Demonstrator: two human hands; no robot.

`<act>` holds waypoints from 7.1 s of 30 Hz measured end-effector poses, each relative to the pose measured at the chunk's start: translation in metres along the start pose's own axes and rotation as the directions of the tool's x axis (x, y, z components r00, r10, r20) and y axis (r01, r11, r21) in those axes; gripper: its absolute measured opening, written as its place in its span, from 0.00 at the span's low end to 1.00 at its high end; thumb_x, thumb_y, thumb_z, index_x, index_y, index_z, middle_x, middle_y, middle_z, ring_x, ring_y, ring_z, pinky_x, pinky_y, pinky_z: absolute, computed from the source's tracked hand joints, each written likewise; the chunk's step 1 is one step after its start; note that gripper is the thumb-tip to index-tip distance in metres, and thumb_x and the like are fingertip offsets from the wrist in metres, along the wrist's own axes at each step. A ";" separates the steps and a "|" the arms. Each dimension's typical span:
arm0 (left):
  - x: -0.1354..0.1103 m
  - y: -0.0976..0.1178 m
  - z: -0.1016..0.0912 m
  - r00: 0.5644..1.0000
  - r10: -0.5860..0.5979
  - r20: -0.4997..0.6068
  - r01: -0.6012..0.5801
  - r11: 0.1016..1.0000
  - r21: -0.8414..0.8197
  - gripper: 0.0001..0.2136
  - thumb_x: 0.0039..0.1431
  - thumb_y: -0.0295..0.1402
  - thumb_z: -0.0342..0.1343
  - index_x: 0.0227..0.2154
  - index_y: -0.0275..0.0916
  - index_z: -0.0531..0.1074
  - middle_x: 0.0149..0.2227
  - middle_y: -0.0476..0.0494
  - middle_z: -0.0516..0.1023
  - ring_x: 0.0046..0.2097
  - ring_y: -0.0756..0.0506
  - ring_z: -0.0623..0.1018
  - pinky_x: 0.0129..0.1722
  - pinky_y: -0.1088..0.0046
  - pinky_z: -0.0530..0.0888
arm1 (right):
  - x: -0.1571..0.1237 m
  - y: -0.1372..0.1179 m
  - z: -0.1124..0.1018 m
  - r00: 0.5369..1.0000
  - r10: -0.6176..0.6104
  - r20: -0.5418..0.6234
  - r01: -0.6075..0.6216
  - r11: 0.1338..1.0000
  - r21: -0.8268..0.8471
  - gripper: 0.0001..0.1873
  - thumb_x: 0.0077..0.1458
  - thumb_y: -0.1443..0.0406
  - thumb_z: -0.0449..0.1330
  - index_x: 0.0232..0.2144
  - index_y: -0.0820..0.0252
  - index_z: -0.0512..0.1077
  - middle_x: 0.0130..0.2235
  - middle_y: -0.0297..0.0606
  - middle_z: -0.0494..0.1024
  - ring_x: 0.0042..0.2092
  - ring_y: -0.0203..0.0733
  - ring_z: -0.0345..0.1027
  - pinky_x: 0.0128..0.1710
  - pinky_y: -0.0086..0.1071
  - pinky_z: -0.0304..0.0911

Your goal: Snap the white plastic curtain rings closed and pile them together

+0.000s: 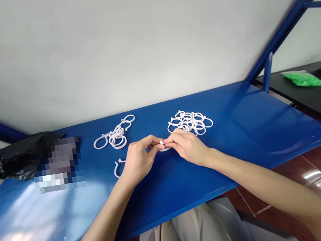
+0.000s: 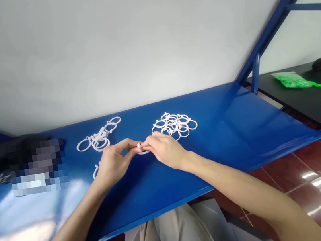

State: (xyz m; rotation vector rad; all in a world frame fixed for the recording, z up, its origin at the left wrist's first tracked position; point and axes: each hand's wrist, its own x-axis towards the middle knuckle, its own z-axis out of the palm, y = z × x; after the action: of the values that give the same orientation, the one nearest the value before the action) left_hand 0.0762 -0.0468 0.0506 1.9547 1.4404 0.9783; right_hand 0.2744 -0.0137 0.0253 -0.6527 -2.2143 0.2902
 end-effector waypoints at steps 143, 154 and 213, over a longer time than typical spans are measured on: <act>-0.016 -0.009 0.017 0.973 0.170 -0.153 -0.164 0.985 0.056 0.07 0.71 0.34 0.47 0.38 0.43 0.71 0.34 0.51 0.84 0.33 0.51 0.81 0.35 0.78 0.75 | -0.004 -0.008 -0.001 0.993 0.006 -0.119 0.013 0.987 0.161 0.10 0.68 0.69 0.56 0.46 0.55 0.76 0.39 0.38 0.82 0.39 0.38 0.77 0.39 0.33 0.75; 0.009 -0.045 -0.014 0.939 0.210 -0.272 0.021 0.755 0.656 0.17 0.70 0.39 0.48 0.53 0.38 0.73 0.52 0.35 0.79 0.54 0.35 0.74 0.55 0.56 0.69 | 0.012 0.050 -0.041 0.900 0.334 -0.280 -0.410 0.866 -0.286 0.11 0.67 0.64 0.55 0.41 0.57 0.79 0.43 0.44 0.79 0.45 0.49 0.71 0.43 0.42 0.69; 0.006 -0.035 -0.035 0.851 0.364 -0.377 -0.104 0.823 0.559 0.09 0.67 0.32 0.54 0.37 0.44 0.81 0.43 0.40 0.76 0.43 0.42 0.71 0.40 0.65 0.72 | 0.006 0.004 -0.011 0.976 0.218 0.015 -0.218 0.974 0.065 0.08 0.67 0.64 0.57 0.44 0.58 0.75 0.39 0.38 0.80 0.40 0.42 0.73 0.43 0.38 0.69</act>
State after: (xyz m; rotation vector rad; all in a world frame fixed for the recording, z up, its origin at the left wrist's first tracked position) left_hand 0.0286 -0.0313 0.0469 2.4561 1.9180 1.3615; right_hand 0.2808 -0.0070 0.0347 -0.8610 -2.1323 0.4760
